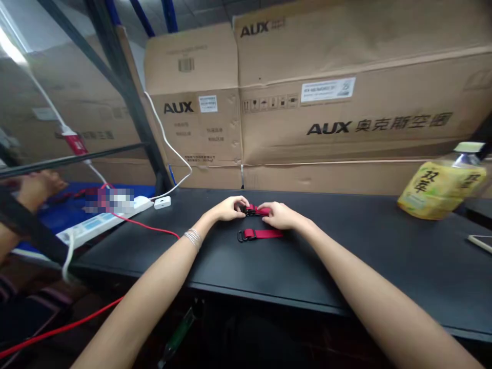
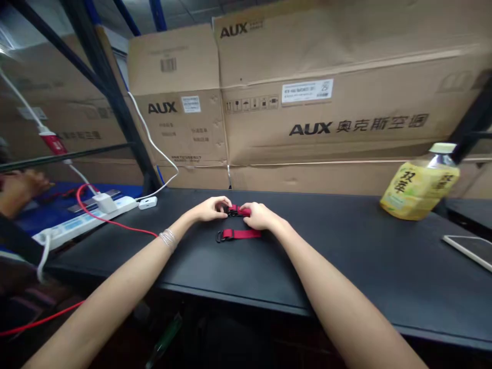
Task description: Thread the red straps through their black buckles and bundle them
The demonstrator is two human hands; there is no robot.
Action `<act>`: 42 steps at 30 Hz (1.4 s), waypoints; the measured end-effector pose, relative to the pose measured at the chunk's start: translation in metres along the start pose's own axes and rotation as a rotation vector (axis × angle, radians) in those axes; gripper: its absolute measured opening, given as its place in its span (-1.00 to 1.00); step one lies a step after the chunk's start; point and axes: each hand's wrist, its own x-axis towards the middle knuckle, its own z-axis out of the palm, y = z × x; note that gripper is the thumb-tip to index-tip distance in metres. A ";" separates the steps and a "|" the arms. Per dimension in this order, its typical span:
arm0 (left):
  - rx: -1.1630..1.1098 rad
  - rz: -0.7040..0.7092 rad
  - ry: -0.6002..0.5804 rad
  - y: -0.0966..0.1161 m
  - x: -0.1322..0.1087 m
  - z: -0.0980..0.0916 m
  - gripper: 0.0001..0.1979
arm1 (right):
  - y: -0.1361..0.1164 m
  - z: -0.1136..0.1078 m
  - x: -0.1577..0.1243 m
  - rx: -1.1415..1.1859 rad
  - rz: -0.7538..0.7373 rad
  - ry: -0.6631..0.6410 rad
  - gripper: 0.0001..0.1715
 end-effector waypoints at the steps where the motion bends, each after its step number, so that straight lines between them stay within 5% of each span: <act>1: -0.005 -0.004 0.000 0.000 0.000 0.000 -0.65 | 0.000 0.000 0.000 0.003 0.001 0.000 -0.49; 24: 0.003 -0.004 0.078 0.000 0.001 0.009 -0.68 | -0.002 0.000 -0.001 -0.016 -0.022 0.020 -0.54; 31: -0.001 0.002 0.074 -0.002 0.002 0.009 -0.70 | 0.007 0.005 0.005 -0.122 0.096 0.138 -0.50; 42: -0.003 -0.058 0.068 0.009 -0.002 0.007 -0.71 | 0.012 0.004 0.005 -0.168 0.153 0.069 -0.63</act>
